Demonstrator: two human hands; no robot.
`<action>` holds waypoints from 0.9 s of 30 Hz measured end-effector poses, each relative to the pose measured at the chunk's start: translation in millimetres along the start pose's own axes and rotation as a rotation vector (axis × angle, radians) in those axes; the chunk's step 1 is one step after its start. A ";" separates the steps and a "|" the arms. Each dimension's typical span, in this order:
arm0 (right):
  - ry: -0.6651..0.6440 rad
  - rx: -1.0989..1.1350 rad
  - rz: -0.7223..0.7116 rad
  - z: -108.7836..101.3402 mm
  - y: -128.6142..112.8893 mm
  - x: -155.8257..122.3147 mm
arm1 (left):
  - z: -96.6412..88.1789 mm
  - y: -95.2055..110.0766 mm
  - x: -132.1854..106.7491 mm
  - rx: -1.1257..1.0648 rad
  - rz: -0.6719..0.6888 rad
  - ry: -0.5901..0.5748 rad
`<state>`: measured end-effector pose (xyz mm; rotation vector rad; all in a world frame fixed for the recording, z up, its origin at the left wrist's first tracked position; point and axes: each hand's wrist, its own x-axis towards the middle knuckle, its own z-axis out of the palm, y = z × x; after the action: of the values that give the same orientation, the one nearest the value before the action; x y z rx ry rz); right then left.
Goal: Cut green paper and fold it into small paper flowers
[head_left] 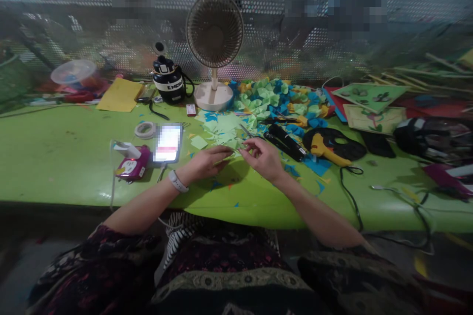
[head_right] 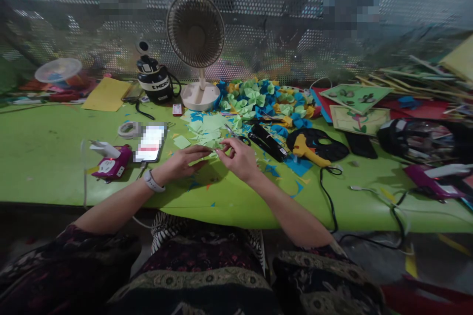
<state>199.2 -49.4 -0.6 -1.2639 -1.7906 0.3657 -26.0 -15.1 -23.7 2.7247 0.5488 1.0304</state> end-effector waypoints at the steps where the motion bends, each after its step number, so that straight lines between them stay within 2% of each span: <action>1: 0.017 -0.012 -0.025 -0.9 -1.1 -0.2 | 0.5 -0.6 -0.1 -0.002 -0.005 0.014; 6: 0.124 -0.156 -0.178 -2.5 -0.3 0.1 | 1.3 -0.9 0.5 -0.026 0.016 0.060; 10: 0.134 -0.204 -0.268 -0.4 4.3 1.5 | 1.0 0.1 1.5 -0.024 0.037 0.068; 18: 0.086 -0.165 -0.247 1.6 7.3 1.5 | -2.0 3.0 2.1 -0.035 0.017 0.014; 27: 0.089 -0.180 -0.236 2.6 6.0 1.3 | -3.6 6.7 2.6 -0.041 0.064 -0.023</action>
<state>200.7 -45.1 -5.4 -1.1533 -1.9035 0.0159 -24.7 -20.0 -17.6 2.7314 0.4347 1.0121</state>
